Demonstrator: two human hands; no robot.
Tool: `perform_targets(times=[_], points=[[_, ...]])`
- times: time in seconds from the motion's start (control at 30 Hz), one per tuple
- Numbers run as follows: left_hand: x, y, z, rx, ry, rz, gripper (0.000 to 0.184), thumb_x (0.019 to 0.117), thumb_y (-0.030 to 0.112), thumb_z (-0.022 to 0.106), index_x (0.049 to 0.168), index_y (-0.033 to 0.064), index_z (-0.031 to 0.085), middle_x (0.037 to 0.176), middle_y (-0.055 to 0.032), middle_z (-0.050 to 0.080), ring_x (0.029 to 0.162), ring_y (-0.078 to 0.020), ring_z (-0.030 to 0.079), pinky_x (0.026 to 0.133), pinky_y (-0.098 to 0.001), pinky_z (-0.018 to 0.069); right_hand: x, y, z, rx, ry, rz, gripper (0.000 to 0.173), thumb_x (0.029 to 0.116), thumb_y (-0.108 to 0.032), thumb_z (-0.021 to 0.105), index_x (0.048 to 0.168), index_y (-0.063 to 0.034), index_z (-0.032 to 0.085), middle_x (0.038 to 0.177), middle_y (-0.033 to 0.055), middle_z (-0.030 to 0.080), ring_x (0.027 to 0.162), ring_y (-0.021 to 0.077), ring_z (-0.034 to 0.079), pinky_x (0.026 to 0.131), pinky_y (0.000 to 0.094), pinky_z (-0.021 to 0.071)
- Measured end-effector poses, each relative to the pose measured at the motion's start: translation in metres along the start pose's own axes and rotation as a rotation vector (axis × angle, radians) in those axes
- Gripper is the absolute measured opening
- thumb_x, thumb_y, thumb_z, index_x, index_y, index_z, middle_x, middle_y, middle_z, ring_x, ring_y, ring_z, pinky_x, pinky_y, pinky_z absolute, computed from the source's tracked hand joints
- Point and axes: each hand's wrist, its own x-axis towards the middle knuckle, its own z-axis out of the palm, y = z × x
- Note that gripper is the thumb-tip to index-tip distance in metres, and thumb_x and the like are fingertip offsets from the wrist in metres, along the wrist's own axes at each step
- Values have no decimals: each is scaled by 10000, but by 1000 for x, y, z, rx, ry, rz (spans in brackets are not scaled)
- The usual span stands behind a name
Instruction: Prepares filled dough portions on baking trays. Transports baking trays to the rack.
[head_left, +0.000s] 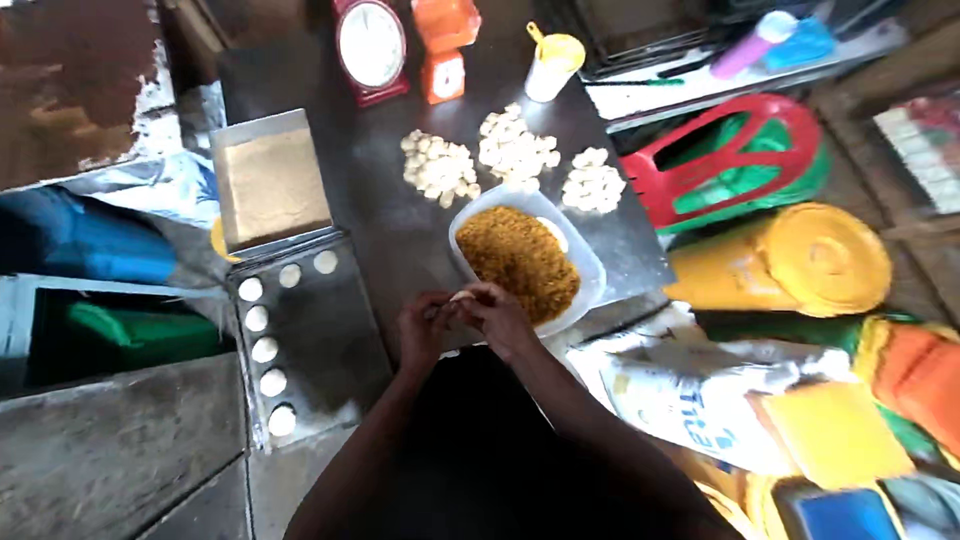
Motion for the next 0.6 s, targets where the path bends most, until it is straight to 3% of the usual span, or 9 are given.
perform_targets(times=[0.07,0.13,0.2,0.3,0.37,0.43,0.47,0.53,0.6], points=[[0,1,2,-282,-127,-217,186,979,72,670,1118,-48,697,1040,-119,721,896,-199,713,813,-381,628,-7,14,-15,-98,-35,-2,314,942,-116,736,1200,33,641,1073,149,708,932,242,723,844,414,642],[-2,5,7,-464,-199,-482,172,991,58,647,1125,-46,670,982,-101,713,850,-174,698,802,-353,612,-13,16,-30,-109,-119,70,259,984,-134,675,1170,43,639,1032,132,708,898,232,723,819,421,640],[0,5,15,-520,-235,-576,150,994,51,636,1115,-29,669,967,-81,709,823,-159,698,775,-342,616,-5,2,-48,-60,-239,204,191,1014,-130,591,1130,16,635,988,95,696,865,211,707,791,425,628],[18,-7,30,-428,-199,-466,287,1013,99,624,1263,-40,637,1136,-125,707,947,-214,714,842,-388,622,40,-32,-79,-174,-251,199,167,1015,-101,581,1093,21,664,960,88,709,838,192,711,777,397,635],[35,-18,30,-285,-162,-404,378,1056,151,558,1389,-25,556,1316,-154,651,1097,-259,698,909,-425,616,87,-45,-105,-562,-82,-11,245,1017,-202,647,1149,-8,716,1036,113,739,903,198,727,844,399,625],[46,-22,22,-170,-99,-392,378,1072,178,528,1408,9,559,1325,-135,660,1124,-249,693,924,-423,610,136,-40,-132,-1000,52,-281,307,983,-273,707,1186,-43,715,1089,171,725,979,315,711,898,553,579],[49,-22,17,-132,-72,-387,370,1074,179,525,1401,13,572,1306,-131,673,1123,-244,694,933,-420,606,151,-39,-137,-1120,42,-316,397,962,-274,737,1267,-28,680,1170,218,693,1040,389,684,930,618,544],[51,-23,7,-78,-20,-372,342,1073,174,524,1360,7,606,1254,-129,699,1096,-241,705,929,-419,609,164,-35,-131,-1326,-94,-282,525,944,-268,757,1392,-43,604,1328,239,620,1141,445,638,970,655,514],[51,-25,-3,-25,27,-380,321,1075,184,523,1325,19,637,1215,-116,717,1068,-231,715,920,-413,614,164,-18,-119,-1508,-205,-303,531,955,-218,727,1436,-71,558,1373,235,578,1161,449,625,926,636,540]])
